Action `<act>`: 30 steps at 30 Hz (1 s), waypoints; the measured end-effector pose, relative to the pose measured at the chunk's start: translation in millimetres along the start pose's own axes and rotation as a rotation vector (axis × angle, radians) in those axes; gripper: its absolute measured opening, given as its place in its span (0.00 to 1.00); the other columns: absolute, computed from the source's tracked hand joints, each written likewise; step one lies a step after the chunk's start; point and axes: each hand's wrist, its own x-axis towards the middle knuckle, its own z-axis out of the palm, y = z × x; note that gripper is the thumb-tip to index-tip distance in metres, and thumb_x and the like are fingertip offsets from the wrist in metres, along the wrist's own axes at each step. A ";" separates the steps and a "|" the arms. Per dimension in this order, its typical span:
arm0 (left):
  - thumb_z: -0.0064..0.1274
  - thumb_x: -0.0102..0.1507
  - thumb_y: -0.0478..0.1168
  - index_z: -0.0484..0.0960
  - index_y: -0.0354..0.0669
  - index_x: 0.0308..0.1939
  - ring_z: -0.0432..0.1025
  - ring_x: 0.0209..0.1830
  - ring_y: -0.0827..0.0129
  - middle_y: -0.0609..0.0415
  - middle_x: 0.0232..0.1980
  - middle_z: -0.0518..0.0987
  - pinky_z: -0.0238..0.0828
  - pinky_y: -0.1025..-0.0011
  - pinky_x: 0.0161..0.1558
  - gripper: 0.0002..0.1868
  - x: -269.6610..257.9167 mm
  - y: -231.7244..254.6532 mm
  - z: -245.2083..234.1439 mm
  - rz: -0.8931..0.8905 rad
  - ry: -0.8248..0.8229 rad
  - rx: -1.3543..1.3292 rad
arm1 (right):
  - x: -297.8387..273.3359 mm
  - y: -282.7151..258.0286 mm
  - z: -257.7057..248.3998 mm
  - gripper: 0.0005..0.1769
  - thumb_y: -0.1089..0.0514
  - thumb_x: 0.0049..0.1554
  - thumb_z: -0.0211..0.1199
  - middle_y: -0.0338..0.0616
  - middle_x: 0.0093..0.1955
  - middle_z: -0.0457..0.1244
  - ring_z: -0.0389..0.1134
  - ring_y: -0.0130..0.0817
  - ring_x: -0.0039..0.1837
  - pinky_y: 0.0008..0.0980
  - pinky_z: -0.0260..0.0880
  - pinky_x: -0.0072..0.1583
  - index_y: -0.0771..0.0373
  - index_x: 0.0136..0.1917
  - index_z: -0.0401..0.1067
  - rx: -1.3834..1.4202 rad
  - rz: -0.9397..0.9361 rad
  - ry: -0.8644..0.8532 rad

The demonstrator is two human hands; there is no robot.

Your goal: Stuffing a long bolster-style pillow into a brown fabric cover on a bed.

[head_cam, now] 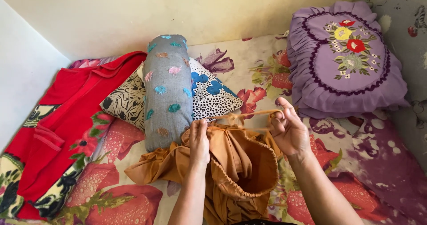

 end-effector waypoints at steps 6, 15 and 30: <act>0.48 0.71 0.49 0.75 0.47 0.40 0.66 0.28 0.80 0.63 0.33 0.75 0.64 0.81 0.29 0.11 4.4 8.6 3.3 -0.024 0.075 -0.064 | 3.3 -27.5 15.0 0.26 0.63 0.61 0.61 0.41 0.62 0.70 0.60 0.21 0.36 0.28 0.67 0.49 0.53 0.72 0.68 -0.001 -0.146 -0.082; 0.43 0.74 0.46 0.72 0.43 0.44 0.59 0.25 0.81 0.60 0.35 0.76 0.56 0.80 0.26 0.11 34.8 20.2 -13.3 0.107 0.089 0.138 | 58.7 -57.0 68.8 0.27 0.69 0.63 0.55 0.44 0.71 0.65 0.73 0.39 0.63 0.37 0.72 0.65 0.55 0.74 0.65 -1.026 -0.346 -0.004; 0.53 0.70 0.43 0.74 0.43 0.48 0.72 0.44 0.76 0.57 0.43 0.78 0.71 0.75 0.48 0.09 70.6 9.2 14.8 0.093 -0.195 0.137 | 86.6 31.1 4.3 0.55 0.41 0.49 0.76 0.69 0.72 0.54 0.62 0.60 0.70 0.53 0.62 0.68 0.57 0.79 0.50 -2.141 0.039 -0.441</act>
